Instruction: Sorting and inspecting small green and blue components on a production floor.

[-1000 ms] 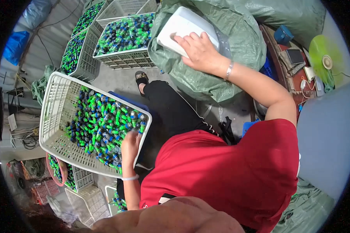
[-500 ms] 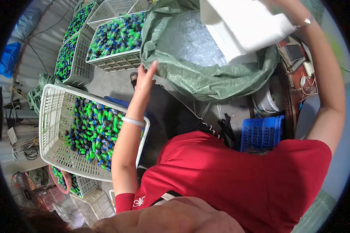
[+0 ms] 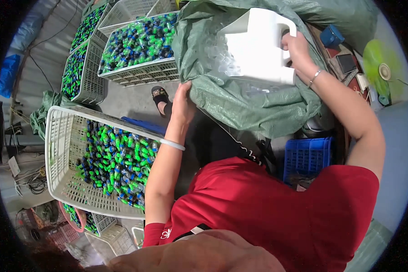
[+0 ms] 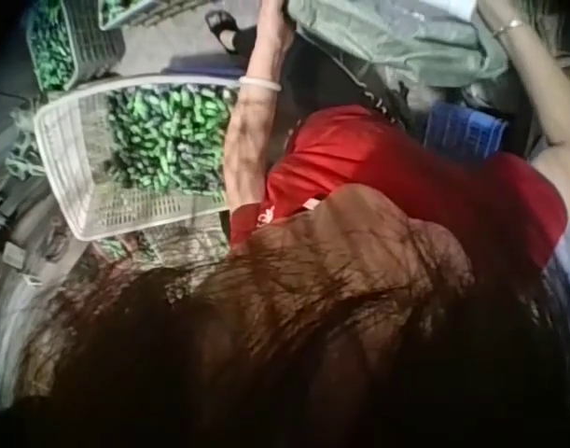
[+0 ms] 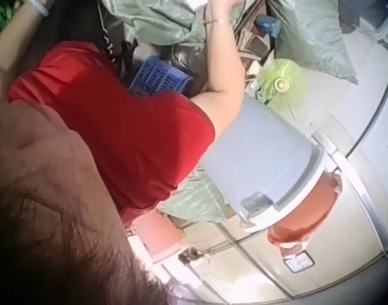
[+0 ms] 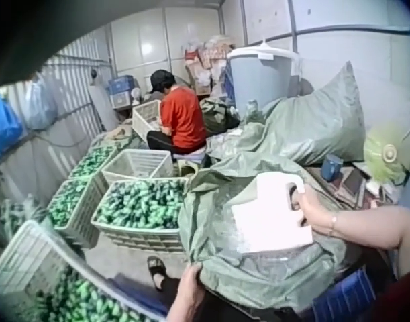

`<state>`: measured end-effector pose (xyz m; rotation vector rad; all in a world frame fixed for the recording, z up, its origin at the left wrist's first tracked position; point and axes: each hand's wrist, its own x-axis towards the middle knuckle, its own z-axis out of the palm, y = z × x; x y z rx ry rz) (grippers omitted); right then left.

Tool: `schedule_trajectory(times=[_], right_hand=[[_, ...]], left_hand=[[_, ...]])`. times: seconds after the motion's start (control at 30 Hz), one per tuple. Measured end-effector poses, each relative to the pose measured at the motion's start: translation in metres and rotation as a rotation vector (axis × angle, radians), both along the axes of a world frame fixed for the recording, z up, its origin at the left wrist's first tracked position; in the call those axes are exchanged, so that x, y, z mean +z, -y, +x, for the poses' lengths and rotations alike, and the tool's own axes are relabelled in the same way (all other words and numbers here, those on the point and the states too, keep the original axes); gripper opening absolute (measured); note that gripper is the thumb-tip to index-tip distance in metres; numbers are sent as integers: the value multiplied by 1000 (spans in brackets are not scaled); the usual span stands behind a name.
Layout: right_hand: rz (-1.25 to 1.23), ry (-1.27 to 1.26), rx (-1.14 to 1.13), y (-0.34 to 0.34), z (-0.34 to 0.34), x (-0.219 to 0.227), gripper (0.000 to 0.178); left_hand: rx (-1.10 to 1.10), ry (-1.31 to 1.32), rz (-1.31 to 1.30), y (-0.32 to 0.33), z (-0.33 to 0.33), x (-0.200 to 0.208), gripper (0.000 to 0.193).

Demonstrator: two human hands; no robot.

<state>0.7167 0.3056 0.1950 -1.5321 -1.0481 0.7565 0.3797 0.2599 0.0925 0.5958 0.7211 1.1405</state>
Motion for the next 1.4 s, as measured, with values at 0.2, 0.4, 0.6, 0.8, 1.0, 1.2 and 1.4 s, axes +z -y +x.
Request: schedule_trajectory(times=[0.2, 0.4, 0.6, 0.8, 1.0, 1.2, 1.4], right_hand=[[168, -74, 22, 0, -29, -13, 20], [275, 150, 97, -16, -56, -15, 18], [-355, 75, 328, -52, -16, -12, 15], [-515, -144, 229, -52, -22, -6, 16], [-135, -103, 262, -41, -43, -38, 22], [-143, -194, 386, -39, -24, -53, 27], [-369, -473, 497, -45, -4, -51, 29]], left_hand=[[-33, 5, 147, -6, -6, -12, 46], [180, -597, 303, -12, -31, 2, 62], [266, -435, 220, -54, -43, -9, 78], [58, -295, 194, -59, -24, -6, 77], [-13, -1067, 599, -55, -9, -36, 79], [-179, -1404, 844, -19, 6, 17, 49], [43, -1007, 697, -13, -24, 37, 41]])
